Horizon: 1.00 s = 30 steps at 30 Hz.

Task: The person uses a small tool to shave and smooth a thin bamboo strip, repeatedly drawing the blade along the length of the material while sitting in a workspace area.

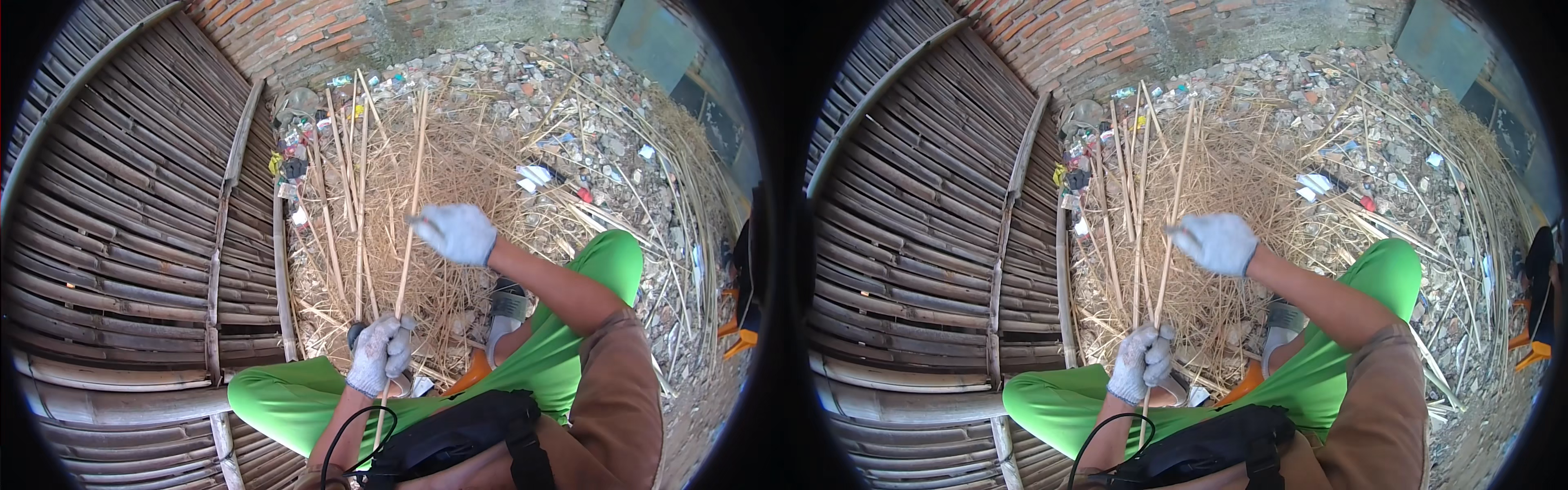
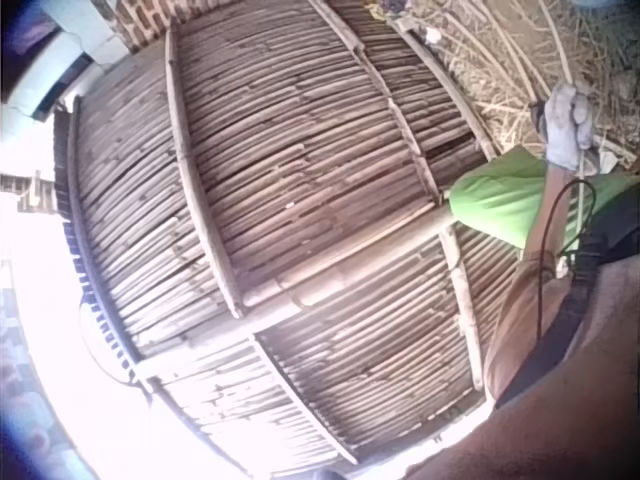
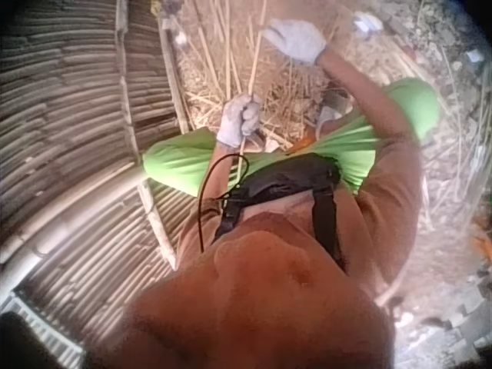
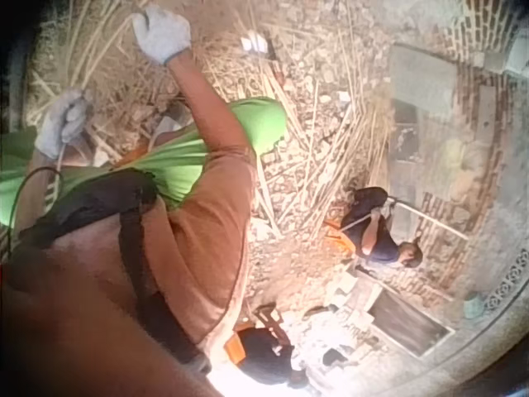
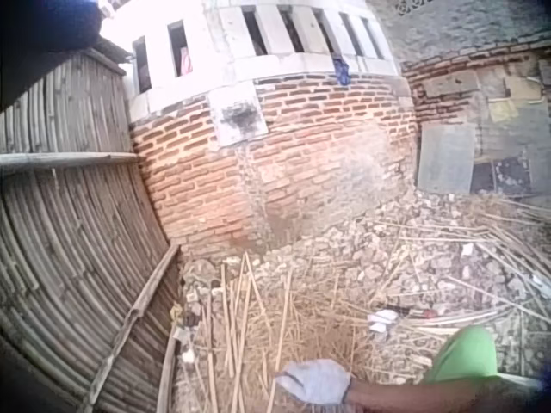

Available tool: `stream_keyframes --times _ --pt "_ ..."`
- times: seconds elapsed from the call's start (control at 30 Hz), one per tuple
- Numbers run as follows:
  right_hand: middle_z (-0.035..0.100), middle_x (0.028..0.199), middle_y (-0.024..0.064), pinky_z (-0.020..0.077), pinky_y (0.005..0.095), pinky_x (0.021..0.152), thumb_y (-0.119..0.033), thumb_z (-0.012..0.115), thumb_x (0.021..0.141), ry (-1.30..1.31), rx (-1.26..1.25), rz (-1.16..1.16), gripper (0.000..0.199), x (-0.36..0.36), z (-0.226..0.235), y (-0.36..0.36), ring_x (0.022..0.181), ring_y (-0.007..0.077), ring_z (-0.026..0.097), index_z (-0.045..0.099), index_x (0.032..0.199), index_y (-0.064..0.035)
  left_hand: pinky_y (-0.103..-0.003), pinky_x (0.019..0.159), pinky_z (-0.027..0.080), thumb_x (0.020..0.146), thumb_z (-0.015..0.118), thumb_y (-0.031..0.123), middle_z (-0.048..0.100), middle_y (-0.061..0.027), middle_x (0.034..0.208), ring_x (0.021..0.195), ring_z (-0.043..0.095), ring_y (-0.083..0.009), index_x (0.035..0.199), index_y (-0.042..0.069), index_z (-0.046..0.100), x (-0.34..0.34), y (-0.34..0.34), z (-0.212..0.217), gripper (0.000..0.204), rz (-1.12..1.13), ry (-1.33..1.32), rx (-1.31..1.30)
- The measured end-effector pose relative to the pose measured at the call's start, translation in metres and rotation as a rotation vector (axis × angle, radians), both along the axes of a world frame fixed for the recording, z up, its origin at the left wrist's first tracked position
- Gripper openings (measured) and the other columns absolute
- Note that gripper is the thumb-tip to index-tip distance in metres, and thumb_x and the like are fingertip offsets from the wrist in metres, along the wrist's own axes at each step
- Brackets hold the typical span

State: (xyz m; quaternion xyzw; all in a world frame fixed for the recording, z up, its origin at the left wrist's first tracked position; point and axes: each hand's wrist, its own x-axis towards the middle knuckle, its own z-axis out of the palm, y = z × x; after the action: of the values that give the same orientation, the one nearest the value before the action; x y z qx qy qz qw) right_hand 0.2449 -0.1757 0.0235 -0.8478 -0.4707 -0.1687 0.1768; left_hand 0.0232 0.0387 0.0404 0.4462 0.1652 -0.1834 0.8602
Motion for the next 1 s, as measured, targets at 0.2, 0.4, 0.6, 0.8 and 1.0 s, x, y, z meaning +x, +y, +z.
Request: stream_keyframes --times 0.2,0.4,0.6,0.8,1.0 --pt "0.069 0.072 0.0178 0.0585 0.0516 0.057 -0.055 0.043 0.113 0.469 -0.078 0.022 0.053 -0.047 0.012 0.013 0.068 0.0365 0.073 0.065 0.100 -0.0092 -0.027 0.039 0.029 0.112 0.054 0.029 0.042 0.0022 0.067 0.043 0.035 -0.0100 0.123 -0.003 0.060 -0.005 0.010 -0.006 0.034 -0.014 0.039 -0.045" --pt "0.074 0.088 0.0196 0.0598 0.0549 0.070 -0.063 0.033 0.113 0.310 0.058 -0.081 0.064 0.011 0.004 -0.012 0.079 0.0420 0.074 0.068 0.102 -0.0097 -0.026 0.039 0.028 0.112 0.056 0.028 0.038 0.0041 0.065 0.043 0.033 -0.0088 0.120 -0.003 0.063 -0.008 0.012 -0.011 0.033 -0.074 0.034 -0.104" --pt "0.076 0.108 0.0241 0.0573 0.0531 0.093 -0.068 0.041 0.110 0.436 0.365 -0.472 0.071 0.090 -0.019 -0.064 0.097 0.0405 0.075 0.071 0.116 -0.0040 -0.029 0.038 0.030 0.109 0.063 0.033 0.042 0.0024 0.064 0.040 0.037 -0.0111 0.118 0.000 0.064 -0.021 0.002 -0.019 0.035 -0.187 0.107 -0.180" --pt "0.073 0.092 0.0210 0.0554 0.0457 0.084 -0.062 0.063 0.103 0.758 0.516 -0.576 0.065 0.087 -0.003 -0.054 0.088 0.0326 0.071 0.069 0.106 0.0026 -0.030 0.040 0.036 0.110 0.064 0.035 0.046 0.0014 0.068 0.044 0.044 -0.0124 0.122 -0.001 0.063 -0.029 -0.004 -0.031 0.038 -0.234 0.099 -0.105" --pt "0.064 0.082 0.0123 0.0522 0.0441 0.070 -0.050 0.067 0.104 0.802 0.409 -0.361 0.050 0.018 -0.018 0.006 0.074 0.0210 0.059 0.066 0.101 0.0007 -0.023 0.045 0.039 0.114 0.058 0.038 0.055 0.0017 0.073 0.049 0.048 -0.0090 0.127 0.002 0.062 -0.006 -0.024 -0.019 0.039 -0.150 -0.070 0.205"
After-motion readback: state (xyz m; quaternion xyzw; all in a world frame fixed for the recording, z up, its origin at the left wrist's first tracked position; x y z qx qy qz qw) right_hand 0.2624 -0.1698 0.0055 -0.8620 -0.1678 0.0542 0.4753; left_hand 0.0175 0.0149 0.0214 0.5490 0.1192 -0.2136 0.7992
